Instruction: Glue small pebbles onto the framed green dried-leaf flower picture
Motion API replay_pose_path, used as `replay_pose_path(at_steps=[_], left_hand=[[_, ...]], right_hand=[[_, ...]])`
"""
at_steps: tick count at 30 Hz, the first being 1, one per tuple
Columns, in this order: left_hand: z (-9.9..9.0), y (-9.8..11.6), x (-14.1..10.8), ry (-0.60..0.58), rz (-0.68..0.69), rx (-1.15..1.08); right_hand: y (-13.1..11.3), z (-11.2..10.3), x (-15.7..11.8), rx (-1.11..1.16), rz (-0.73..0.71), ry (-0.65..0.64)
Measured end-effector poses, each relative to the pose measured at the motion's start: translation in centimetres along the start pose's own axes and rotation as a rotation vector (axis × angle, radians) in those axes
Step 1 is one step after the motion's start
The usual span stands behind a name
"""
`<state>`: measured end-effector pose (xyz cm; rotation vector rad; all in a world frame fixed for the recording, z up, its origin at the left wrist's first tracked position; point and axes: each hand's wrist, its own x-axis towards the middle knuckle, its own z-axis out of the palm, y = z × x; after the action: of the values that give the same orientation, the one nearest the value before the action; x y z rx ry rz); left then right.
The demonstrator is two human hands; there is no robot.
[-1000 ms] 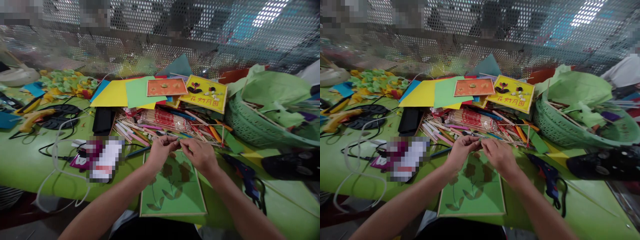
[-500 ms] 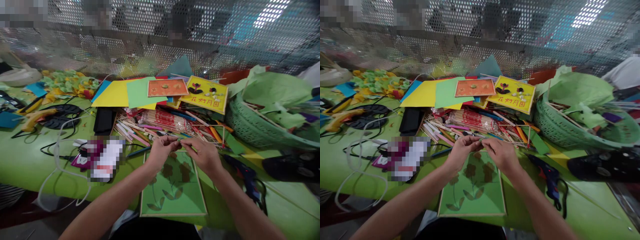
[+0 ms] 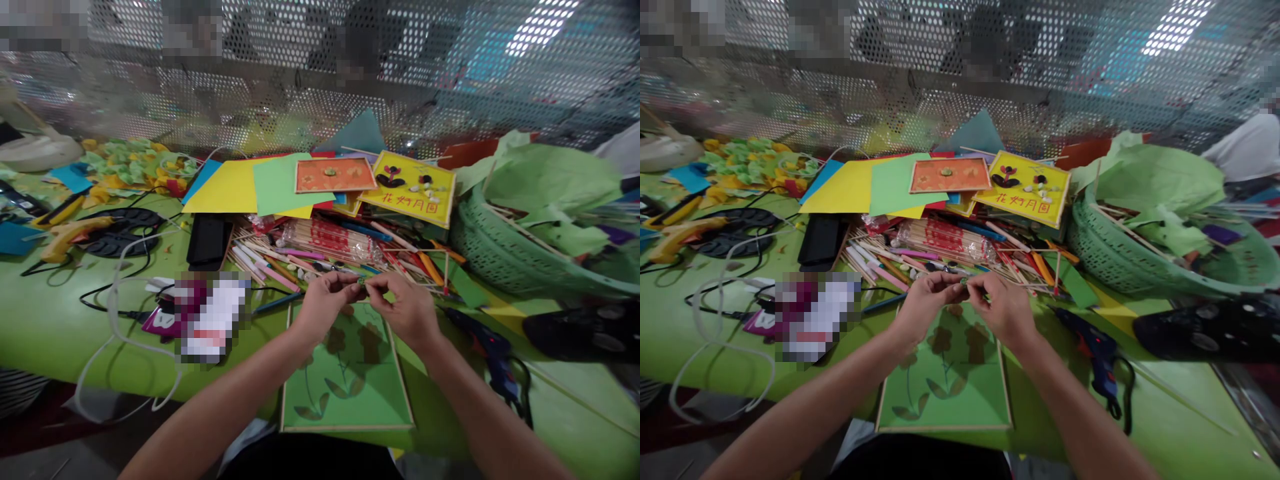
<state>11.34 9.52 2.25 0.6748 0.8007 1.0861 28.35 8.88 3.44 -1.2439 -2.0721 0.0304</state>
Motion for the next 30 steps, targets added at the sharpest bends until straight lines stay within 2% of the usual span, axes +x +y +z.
replay_pose_path(at_steps=[6, 9, 13, 22, 25, 30], left_hand=[[-0.19, 0.11, 0.18, -0.024, -0.015, 0.003], [-0.22, 0.29, 0.15, -0.035, 0.0, -0.02], [-0.25, 0.42, 0.15, -0.032, 0.006, -0.006], [-0.29, 0.24, 0.01, -0.044, 0.023, 0.111], [-0.2, 0.19, -0.09, -0.057, 0.02, 0.111], [0.18, 0.72, -0.43, -0.088, 0.01, 0.029]], right_hand=[[-0.19, -0.16, 0.4, 0.158, 0.182, -0.025], [-0.13, -0.44, 0.51, 0.216, 0.212, -0.056], [-0.01, -0.74, 0.5, 0.239, 0.147, -0.104], [-0.16, -0.4, 0.28, 0.054, 0.049, -0.062], [-0.14, -0.44, 0.45, 0.089, 0.115, -0.035], [0.2, -0.57, 0.69, 0.273, 0.278, -0.032]])
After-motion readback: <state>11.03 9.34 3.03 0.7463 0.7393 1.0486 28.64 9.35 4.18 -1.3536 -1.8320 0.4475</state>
